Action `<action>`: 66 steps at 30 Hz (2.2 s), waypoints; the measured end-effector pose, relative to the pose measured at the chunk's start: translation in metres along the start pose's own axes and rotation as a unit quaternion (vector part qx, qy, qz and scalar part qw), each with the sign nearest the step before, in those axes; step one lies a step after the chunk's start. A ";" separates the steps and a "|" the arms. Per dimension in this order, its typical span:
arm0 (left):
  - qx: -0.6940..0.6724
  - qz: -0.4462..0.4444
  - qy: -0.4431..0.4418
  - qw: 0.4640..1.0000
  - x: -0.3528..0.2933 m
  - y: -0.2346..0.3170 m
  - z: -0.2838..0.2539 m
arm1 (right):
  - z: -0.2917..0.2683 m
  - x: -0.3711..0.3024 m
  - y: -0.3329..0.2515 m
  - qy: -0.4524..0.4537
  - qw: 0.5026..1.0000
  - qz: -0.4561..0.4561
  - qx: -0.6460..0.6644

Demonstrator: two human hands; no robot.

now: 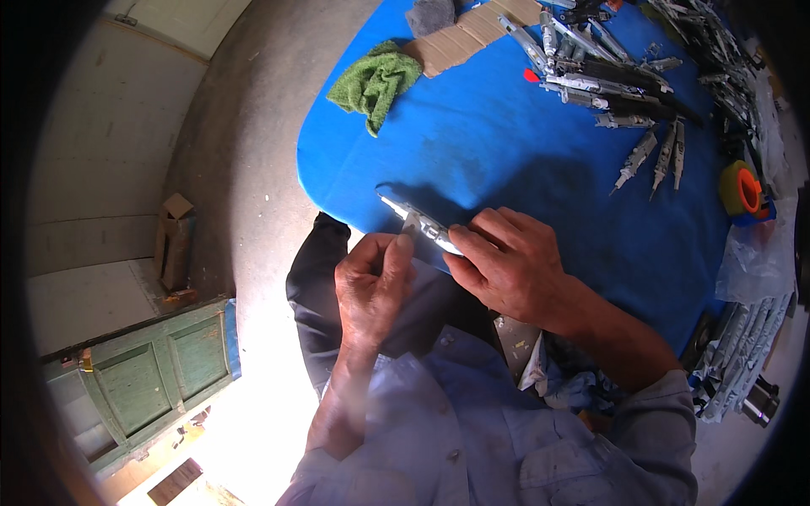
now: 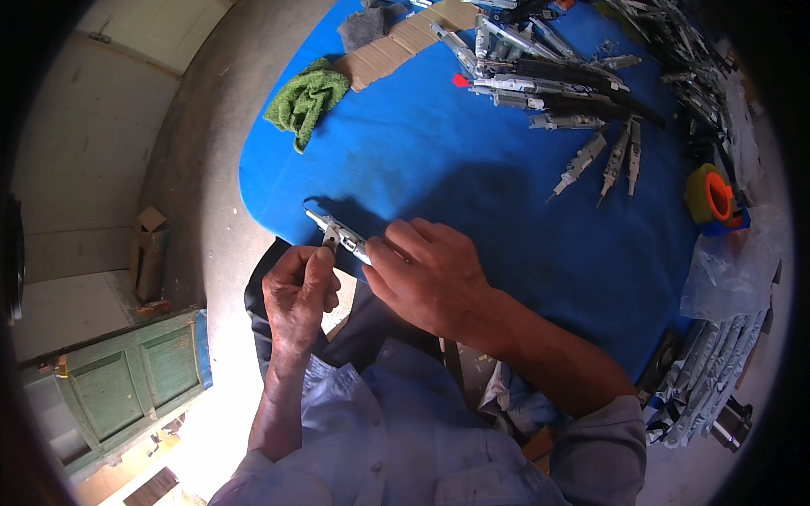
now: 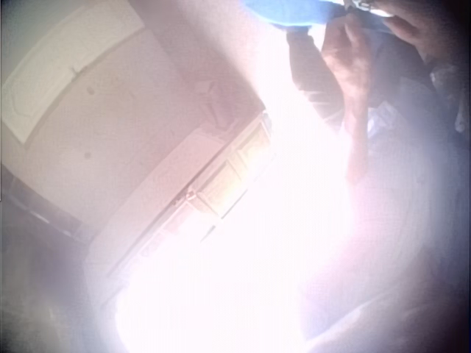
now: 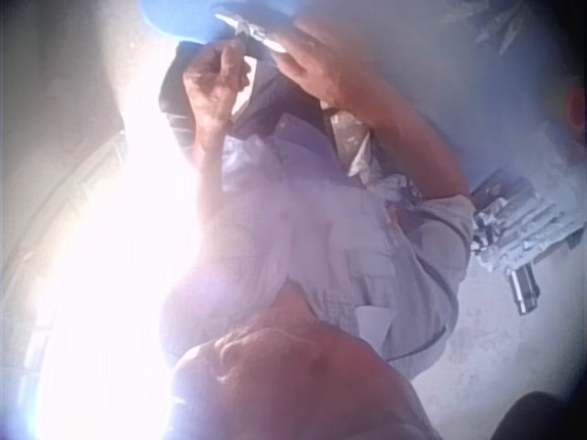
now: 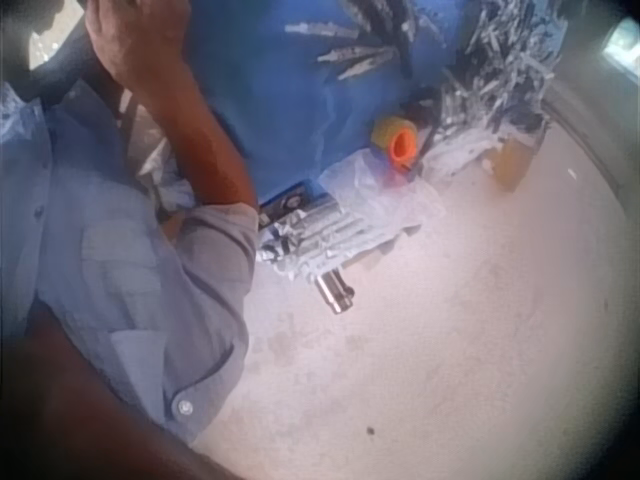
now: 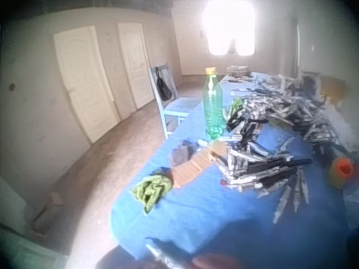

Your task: The person sits on the floor and assembles small mechanical parts, likely fuel injectors, on a blue workbench. They use a small piece of cardboard to wipe or clean the components and then attach them to a larger metal assembly, repeating the process for multiple parts.

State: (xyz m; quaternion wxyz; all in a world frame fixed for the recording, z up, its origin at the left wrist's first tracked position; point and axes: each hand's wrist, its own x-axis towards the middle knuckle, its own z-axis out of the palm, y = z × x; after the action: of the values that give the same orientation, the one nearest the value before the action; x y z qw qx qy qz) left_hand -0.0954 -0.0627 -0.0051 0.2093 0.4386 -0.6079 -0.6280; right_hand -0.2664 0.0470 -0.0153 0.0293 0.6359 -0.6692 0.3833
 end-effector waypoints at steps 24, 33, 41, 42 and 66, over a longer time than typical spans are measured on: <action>-0.013 -0.003 0.018 1.000 0.000 -0.001 0.005 | 0.000 0.000 -0.001 0.003 1.000 0.001 0.003; -0.006 0.007 0.013 1.000 0.001 -0.003 0.003 | 0.000 0.000 -0.001 0.004 1.000 -0.002 -0.003; 0.010 0.011 0.009 1.000 -0.001 -0.003 0.003 | 0.000 0.000 0.000 0.004 1.000 -0.002 0.008; -0.001 0.002 0.010 1.000 -0.001 0.000 0.004 | 0.000 0.000 0.000 0.006 1.000 -0.002 0.004; 0.009 0.011 0.007 1.000 0.001 -0.006 0.003 | 0.000 0.000 -0.001 -0.001 1.000 0.001 0.000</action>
State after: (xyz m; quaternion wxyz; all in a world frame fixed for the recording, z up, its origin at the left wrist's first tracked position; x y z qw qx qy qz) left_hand -0.0968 -0.0602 -0.0112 0.2168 0.4375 -0.6168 -0.6174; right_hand -0.2661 0.0471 -0.0146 0.0279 0.6355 -0.6701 0.3825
